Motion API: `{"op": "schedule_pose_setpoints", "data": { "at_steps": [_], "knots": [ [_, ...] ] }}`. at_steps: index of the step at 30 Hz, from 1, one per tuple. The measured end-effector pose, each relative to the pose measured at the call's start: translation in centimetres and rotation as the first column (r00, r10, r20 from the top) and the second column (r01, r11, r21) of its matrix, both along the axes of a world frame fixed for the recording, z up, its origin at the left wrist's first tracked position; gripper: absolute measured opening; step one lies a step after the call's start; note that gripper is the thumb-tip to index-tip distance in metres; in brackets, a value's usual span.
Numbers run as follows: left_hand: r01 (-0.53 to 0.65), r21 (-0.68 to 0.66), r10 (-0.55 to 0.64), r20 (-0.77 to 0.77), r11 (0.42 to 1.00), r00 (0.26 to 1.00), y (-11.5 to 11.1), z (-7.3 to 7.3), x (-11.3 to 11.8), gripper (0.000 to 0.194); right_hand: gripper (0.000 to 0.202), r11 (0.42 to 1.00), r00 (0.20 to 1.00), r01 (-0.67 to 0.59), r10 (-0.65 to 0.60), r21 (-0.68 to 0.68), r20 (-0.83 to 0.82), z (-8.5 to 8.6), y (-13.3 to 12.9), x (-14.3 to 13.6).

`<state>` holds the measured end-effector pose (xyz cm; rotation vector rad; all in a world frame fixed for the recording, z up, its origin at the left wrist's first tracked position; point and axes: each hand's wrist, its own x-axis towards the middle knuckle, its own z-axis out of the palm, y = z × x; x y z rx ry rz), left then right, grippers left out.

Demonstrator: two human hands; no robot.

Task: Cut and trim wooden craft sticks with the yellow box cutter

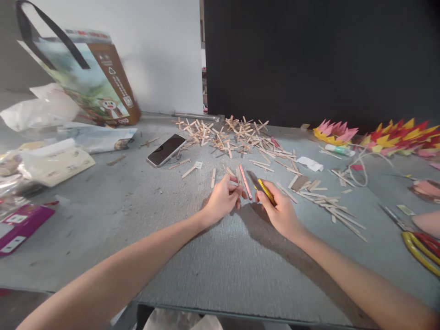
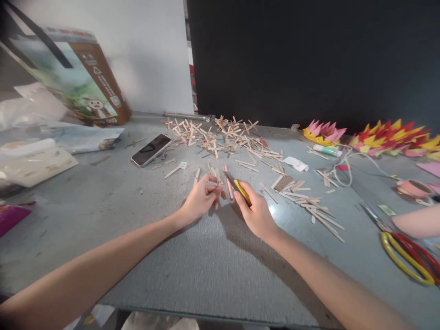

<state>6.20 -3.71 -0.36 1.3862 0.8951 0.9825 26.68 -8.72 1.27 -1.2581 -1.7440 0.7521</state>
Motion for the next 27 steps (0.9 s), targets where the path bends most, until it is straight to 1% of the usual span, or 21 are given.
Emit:
{"op": "schedule_pose_setpoints", "data": {
  "at_steps": [1,3,5,7,9,13,18,20,24,27],
  "knots": [
    [0.004,-0.013,-0.004,0.021,1.0,1.0,0.0,0.1,0.0,0.024,0.038,0.997,0.995,-0.02,0.012,0.077,0.101,0.1,0.2,0.3],
    [0.011,-0.039,-0.008,0.068,0.999,0.998,0.1,0.3,0.0,0.025,0.041,0.973,0.959,-0.102,0.041,0.207,0.282,0.2,0.7,0.9],
    [0.015,-0.06,-0.01,0.097,0.998,0.995,0.1,0.4,0.0,0.024,0.044,0.942,0.908,-0.187,0.057,0.279,0.415,0.2,1.3,1.6],
    [0.019,-0.064,-0.012,0.1,0.998,0.995,0.1,0.5,-0.1,0.025,0.045,0.916,0.869,-0.227,0.037,0.33,0.494,-0.1,1.8,2.3],
    [0.029,-0.039,-0.026,0.083,0.999,0.996,0.0,0.4,-0.3,0.024,0.044,0.894,0.845,-0.243,0.004,0.376,0.535,-0.4,2.3,2.8],
    [0.058,0.033,-0.06,0.056,0.998,0.997,0.0,0.0,-0.4,0.029,0.043,0.872,0.823,-0.269,-0.012,0.408,0.568,-0.7,2.9,3.2],
    [0.085,0.041,-0.087,0.048,0.996,0.995,0.3,-0.5,-0.4,0.032,0.042,0.856,0.794,-0.265,-0.068,0.444,0.605,-0.7,3.4,3.5],
    [0.1,0.043,-0.102,0.031,0.994,0.994,0.3,-0.6,-0.4,0.036,0.041,0.856,0.786,-0.25,-0.093,0.453,0.611,-0.7,3.7,3.8],
    [0.132,0.042,-0.131,-0.012,0.99,0.991,0.0,-0.3,-0.5,0.043,0.041,0.872,0.811,-0.154,-0.157,0.464,0.564,-0.6,4.4,4.5],
    [0.119,0.033,-0.118,-0.019,0.992,0.993,-0.3,0.0,-0.5,0.045,0.042,0.874,0.872,-0.05,-0.198,0.483,0.447,-0.5,4.3,4.6]
  ]
}}
